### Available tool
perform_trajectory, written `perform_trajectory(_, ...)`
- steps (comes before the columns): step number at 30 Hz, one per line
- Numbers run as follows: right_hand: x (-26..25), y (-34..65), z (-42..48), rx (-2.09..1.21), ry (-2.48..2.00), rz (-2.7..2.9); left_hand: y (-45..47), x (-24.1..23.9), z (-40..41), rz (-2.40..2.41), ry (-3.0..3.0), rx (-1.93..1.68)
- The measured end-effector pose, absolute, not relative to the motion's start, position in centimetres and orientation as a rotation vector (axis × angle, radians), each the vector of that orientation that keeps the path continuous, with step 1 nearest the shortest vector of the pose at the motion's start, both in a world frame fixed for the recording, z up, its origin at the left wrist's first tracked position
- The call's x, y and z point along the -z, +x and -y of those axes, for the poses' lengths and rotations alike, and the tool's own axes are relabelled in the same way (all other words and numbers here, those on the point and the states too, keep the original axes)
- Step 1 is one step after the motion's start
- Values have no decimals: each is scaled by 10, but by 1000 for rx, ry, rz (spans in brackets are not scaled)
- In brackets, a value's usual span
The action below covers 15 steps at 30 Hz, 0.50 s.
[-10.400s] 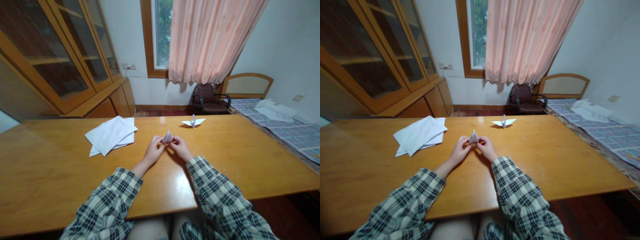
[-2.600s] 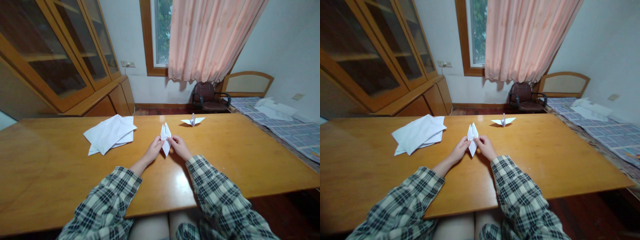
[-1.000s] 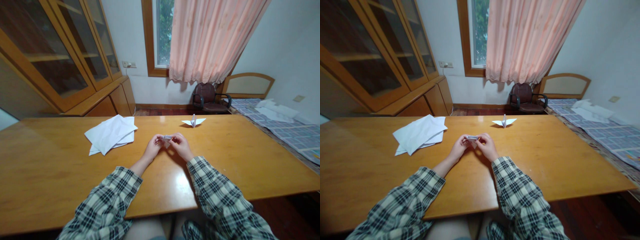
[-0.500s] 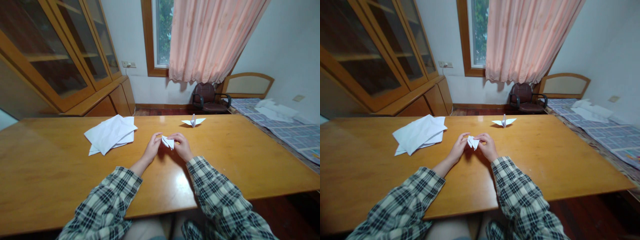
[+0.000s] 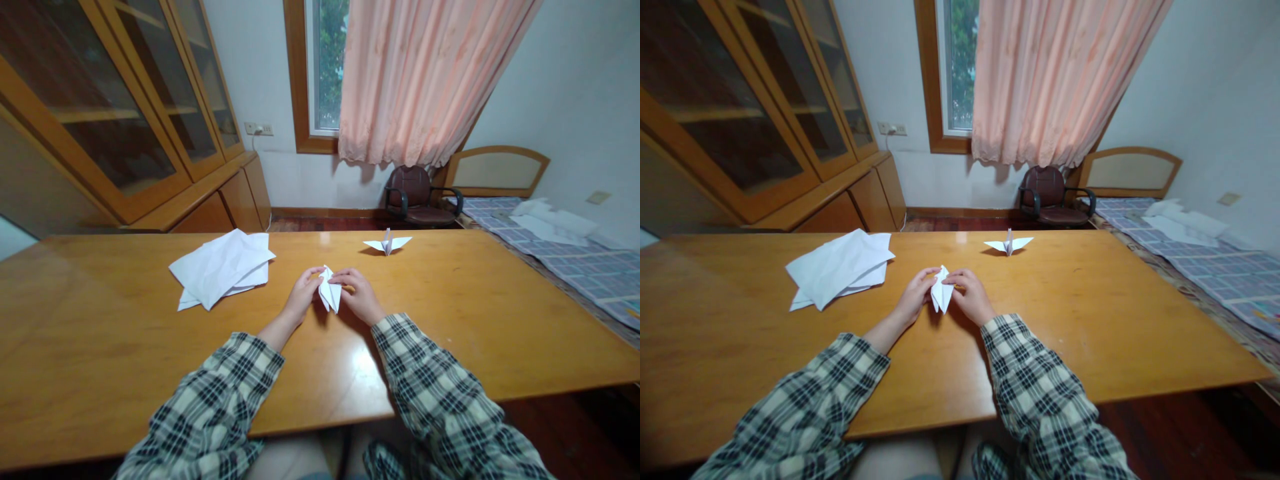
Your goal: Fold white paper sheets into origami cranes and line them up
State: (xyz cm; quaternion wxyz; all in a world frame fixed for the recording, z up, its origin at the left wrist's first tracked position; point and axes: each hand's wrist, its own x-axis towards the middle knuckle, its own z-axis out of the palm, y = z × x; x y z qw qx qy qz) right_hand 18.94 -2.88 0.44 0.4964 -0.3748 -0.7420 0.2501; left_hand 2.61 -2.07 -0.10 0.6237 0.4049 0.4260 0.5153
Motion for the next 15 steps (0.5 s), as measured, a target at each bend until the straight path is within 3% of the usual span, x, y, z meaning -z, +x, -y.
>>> perform_trajectory(15, -10, 189, 33, -620, -874, 1894, 23, 14, 10, -1038, 898, -1332)
